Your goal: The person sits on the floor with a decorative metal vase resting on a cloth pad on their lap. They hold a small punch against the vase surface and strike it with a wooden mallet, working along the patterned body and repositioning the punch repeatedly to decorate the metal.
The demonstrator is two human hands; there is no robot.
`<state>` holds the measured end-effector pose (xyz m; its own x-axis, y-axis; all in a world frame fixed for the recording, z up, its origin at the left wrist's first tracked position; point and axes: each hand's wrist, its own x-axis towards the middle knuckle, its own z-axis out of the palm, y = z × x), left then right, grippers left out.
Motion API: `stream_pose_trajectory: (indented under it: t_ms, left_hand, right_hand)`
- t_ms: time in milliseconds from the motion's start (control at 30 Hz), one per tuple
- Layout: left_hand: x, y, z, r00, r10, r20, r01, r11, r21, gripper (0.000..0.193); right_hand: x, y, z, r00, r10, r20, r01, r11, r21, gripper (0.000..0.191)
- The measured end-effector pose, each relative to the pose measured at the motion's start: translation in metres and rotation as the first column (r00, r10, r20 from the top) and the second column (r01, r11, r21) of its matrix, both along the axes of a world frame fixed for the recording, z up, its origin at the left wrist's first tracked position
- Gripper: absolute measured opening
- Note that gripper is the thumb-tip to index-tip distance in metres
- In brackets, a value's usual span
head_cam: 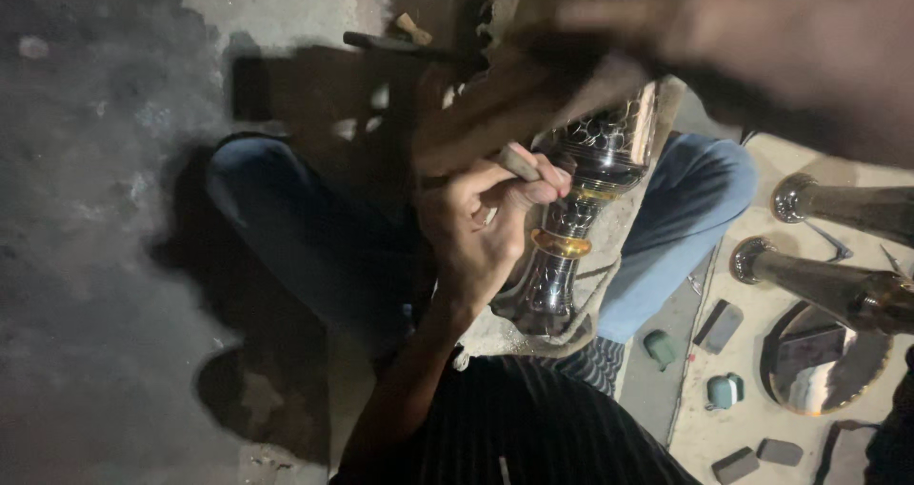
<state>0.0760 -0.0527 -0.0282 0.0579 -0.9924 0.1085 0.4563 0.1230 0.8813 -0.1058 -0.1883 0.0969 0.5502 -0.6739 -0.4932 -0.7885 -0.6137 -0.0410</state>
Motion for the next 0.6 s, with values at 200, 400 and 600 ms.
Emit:
stream_pose_trajectory:
  t_ms: [200,400,600]
  left_hand:
    - [0.001,0.001,-0.007,0.999,0.039,0.028,-0.037,0.998,-0.052,0.013]
    - [-0.003,0.005,-0.016,0.996,0.073,-0.046,-0.078,0.991,-0.105,0.016]
    - [0.000,0.007,-0.027,0.994,0.015,-0.109,-0.012,1.000,0.026,0.021]
  right_hand:
    - [0.011,0.001,0.010,0.995,-0.037,0.095,0.034,0.999,0.036,0.082]
    - [0.026,0.004,0.020,0.907,0.066,0.416,-0.124,0.986,0.114,0.051]
    - [-0.013,0.010,0.004,0.944,0.010,0.328,0.018,0.997,-0.081,0.073]
